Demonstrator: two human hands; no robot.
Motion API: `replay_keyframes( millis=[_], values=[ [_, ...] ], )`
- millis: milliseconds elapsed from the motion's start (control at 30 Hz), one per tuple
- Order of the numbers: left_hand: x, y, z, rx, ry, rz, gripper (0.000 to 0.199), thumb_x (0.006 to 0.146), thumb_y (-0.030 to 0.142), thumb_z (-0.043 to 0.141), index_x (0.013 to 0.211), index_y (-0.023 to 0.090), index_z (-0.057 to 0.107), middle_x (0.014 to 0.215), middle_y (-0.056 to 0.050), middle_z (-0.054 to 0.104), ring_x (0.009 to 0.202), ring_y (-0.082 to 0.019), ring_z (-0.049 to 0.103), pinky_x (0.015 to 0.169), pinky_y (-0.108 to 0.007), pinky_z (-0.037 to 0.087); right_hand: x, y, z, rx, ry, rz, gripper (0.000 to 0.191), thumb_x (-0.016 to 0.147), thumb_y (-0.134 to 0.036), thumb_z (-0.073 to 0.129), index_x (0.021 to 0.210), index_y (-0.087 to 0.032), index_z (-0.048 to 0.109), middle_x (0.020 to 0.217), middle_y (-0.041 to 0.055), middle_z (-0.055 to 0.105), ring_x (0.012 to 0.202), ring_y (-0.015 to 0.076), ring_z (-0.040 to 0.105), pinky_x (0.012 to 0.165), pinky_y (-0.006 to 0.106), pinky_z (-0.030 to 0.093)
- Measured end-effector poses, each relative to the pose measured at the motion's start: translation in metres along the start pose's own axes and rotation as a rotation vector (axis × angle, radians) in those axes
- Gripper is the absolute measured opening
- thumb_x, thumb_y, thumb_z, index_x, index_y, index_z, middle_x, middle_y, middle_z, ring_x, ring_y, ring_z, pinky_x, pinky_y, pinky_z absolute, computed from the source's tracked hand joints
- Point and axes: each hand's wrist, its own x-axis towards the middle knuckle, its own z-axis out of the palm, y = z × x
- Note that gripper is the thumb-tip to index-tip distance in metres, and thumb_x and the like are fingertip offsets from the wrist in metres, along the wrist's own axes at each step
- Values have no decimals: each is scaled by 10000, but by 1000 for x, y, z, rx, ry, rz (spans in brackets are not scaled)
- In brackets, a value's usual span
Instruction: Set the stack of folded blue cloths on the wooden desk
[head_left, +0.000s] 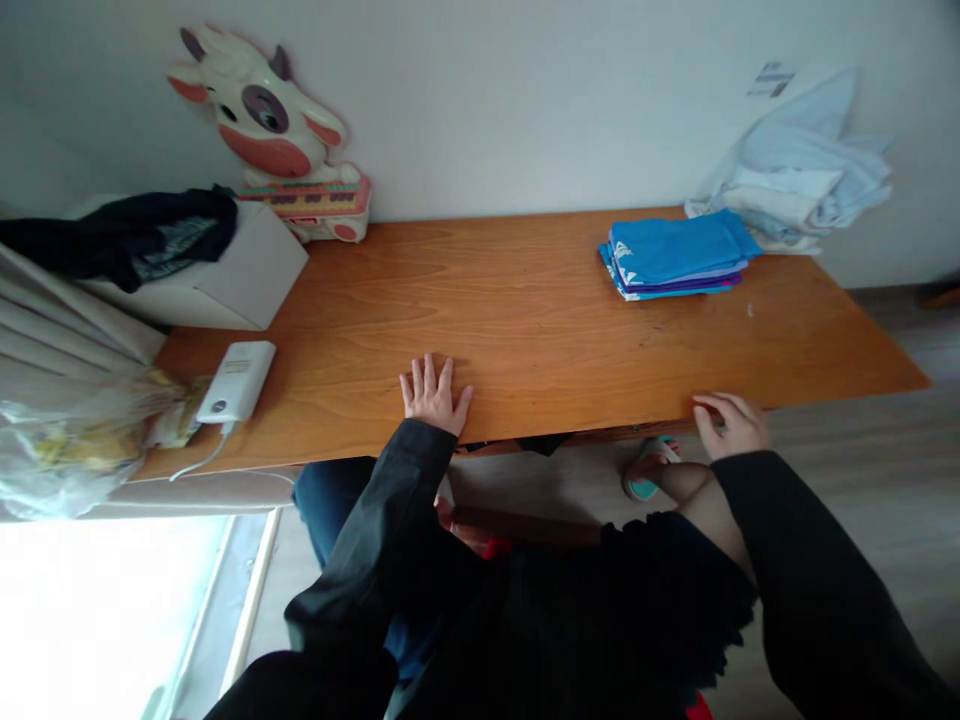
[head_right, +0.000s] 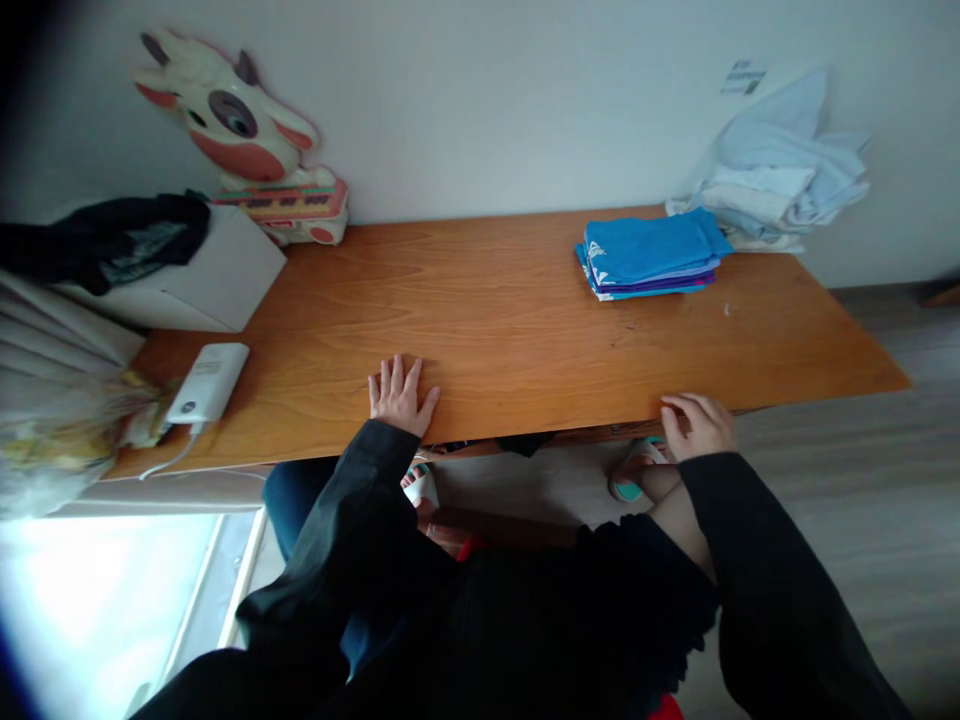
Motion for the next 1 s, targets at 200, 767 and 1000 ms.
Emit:
replay_keyframes(
  millis=[200, 767, 1000],
  values=[
    [2, -1, 4, -10, 1, -31, 793, 1104, 574, 609, 1764, 138, 556, 1920, -212, 313, 1820, -480, 216, 1473, -744, 125, -106, 48, -36, -255, 158, 263, 361, 964, -616, 716, 1046, -293, 856, 989, 207, 773, 1104, 571, 760, 988, 789, 587],
    [1, 0, 10, 22, 47, -50, 755, 1082, 549, 645, 1729, 162, 610, 1910, -188, 358, 1810, -460, 275, 1482, -710, 157, -73, -56, -4, -213, -131, 246, 347, 960, -483, 711, 1173, -252, 859, 1397, 248, 735, 1359, 622, 610, 1013, 785, 505],
    [1, 0, 9, -2, 46, -61, 757, 1065, 549, 667, 1725, 183, 614, 1916, -163, 356, 1815, -453, 263, 1481, -721, 155, -85, -77, 11, -260, -101, 55, 294, 1002, -433, 692, 781, -248, 747, 943, 136, 769, 1034, 424, 702, 907, 597, 515]
  ],
)
